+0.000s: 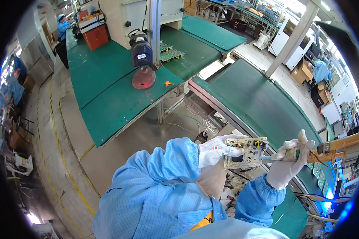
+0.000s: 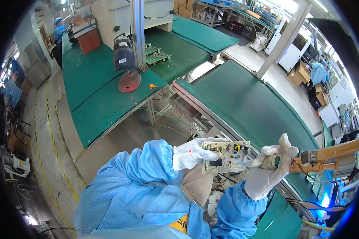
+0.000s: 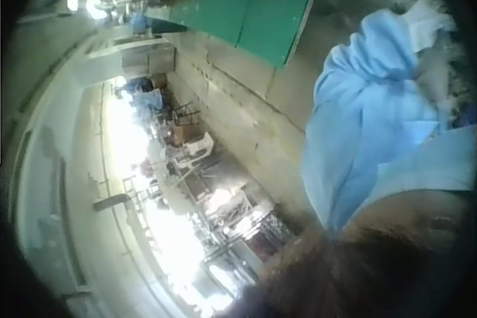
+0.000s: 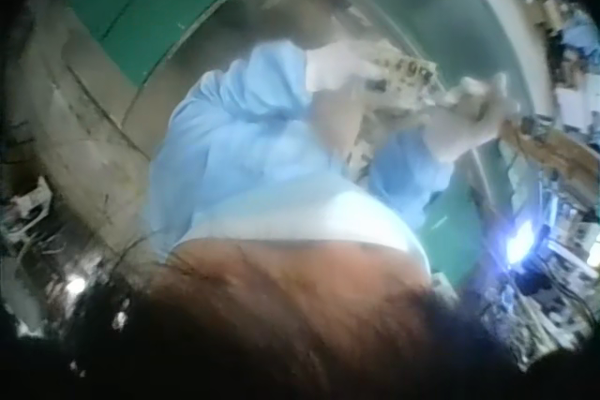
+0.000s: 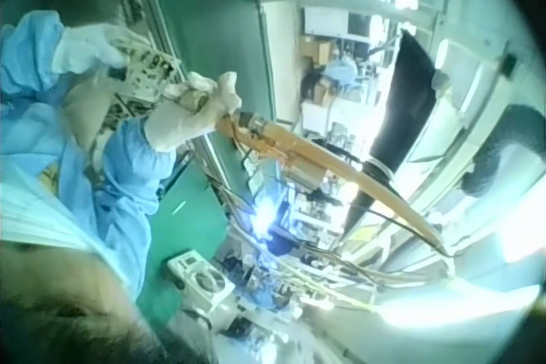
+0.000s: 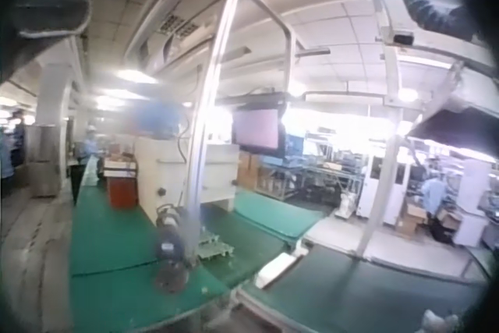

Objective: Manually assemble and secure components on circuit boards using an electric screwdriver at an assembly line.

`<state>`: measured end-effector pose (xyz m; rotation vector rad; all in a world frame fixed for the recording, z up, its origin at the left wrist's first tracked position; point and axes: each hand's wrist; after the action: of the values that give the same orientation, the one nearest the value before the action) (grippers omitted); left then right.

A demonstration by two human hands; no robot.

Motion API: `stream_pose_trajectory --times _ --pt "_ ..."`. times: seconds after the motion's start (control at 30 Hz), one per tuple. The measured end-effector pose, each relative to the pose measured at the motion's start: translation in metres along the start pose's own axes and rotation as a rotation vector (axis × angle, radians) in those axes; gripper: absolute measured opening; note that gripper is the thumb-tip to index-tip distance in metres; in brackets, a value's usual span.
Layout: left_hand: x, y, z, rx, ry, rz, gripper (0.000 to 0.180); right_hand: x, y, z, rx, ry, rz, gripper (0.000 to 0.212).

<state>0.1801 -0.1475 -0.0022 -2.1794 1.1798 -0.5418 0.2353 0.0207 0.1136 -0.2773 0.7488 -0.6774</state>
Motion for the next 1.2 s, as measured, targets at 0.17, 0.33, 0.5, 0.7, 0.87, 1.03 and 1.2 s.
stream_pose_trajectory --times 0.17,0.33,0.5,0.7,0.87,1.03,1.2 --pt "-0.002 -0.007 0.011 0.009 0.068 -0.1 0.062 0.002 -0.004 0.005 0.02 0.077 0.025 0.049" --pt "0.0 -0.019 0.002 0.036 0.109 -0.076 0.059 -0.002 0.0 -0.001 0.051 0.155 0.053 0.051" --pt "-0.001 -0.018 0.008 0.063 0.084 -0.101 0.062 -0.004 0.002 -0.011 -0.056 0.096 0.049 0.055" --pt "0.001 -0.023 0.009 -0.119 0.123 -0.078 0.061 -0.01 0.014 -0.018 -0.156 0.123 0.172 0.053" --pt "0.005 -0.032 0.01 -0.136 0.12 -0.087 0.061 -0.004 0.02 -0.023 -0.055 0.298 0.203 0.047" --pt "0.011 -0.04 0.003 -0.091 0.17 -0.093 0.061 -0.002 0.018 -0.019 0.064 0.241 0.159 0.038" --pt "0.012 -0.038 0.001 -0.108 0.181 -0.091 0.06 -0.001 0.007 -0.016 0.04 0.216 0.095 0.035"
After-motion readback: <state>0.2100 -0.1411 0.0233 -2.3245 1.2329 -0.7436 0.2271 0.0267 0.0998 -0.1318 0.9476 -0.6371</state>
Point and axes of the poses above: each hand's wrist, its own x-axis away from the middle knuckle, its own y-axis out of the back of the hand, z = x × y, and after that the axes turned 14 degrees about y, right-handed
